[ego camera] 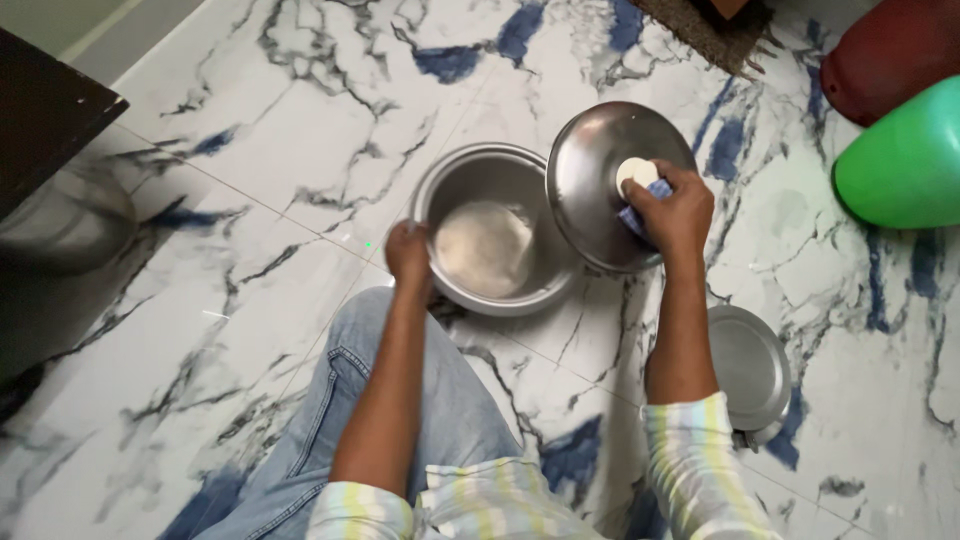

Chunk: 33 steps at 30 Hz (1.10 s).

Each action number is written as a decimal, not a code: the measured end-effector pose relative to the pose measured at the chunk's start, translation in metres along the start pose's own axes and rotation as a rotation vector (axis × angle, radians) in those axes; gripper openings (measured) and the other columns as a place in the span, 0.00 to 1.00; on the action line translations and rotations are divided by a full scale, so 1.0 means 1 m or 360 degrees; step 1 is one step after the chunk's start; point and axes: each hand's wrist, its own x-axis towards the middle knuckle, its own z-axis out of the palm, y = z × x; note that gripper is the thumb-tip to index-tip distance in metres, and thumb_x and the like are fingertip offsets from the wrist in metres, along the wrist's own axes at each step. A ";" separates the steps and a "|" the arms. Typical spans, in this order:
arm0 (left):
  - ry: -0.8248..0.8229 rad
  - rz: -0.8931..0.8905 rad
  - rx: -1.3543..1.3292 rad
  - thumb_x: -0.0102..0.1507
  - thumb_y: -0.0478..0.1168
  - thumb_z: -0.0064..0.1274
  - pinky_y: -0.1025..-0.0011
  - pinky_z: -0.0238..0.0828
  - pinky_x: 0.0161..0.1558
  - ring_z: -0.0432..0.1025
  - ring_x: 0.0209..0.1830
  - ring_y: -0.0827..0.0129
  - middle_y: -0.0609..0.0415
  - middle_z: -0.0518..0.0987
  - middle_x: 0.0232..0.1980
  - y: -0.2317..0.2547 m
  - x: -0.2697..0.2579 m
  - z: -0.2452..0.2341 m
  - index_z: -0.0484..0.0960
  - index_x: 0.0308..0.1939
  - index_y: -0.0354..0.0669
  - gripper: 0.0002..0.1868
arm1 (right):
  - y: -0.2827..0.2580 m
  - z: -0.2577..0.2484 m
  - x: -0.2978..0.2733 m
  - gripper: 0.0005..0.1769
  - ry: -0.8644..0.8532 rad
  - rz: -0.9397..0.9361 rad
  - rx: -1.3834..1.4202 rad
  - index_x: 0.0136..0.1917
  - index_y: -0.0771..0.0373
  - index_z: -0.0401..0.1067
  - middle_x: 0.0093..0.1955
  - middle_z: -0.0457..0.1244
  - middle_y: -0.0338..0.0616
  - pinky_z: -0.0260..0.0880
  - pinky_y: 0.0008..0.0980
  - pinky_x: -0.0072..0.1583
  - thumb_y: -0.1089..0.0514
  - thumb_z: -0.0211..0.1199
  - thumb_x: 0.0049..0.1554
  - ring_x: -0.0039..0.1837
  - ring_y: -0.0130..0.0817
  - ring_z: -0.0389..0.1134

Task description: The person sits on the floor and wipes the metal lid, inner pot, and body of a rice cooker with a blue cloth. They reattach the lid, place the cooker on a low shelf, arrange the power cord, and switch on the wall socket.

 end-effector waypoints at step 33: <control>-0.0055 -0.0252 -0.0079 0.60 0.34 0.53 0.76 0.66 0.27 0.68 0.24 0.78 0.59 0.78 0.30 0.091 0.008 -0.083 0.85 0.51 0.34 0.16 | 0.072 0.125 -0.072 0.32 -0.0312 0.0310 -0.0376 0.57 0.62 0.79 0.58 0.67 0.54 0.69 0.47 0.56 0.42 0.78 0.44 0.57 0.52 0.69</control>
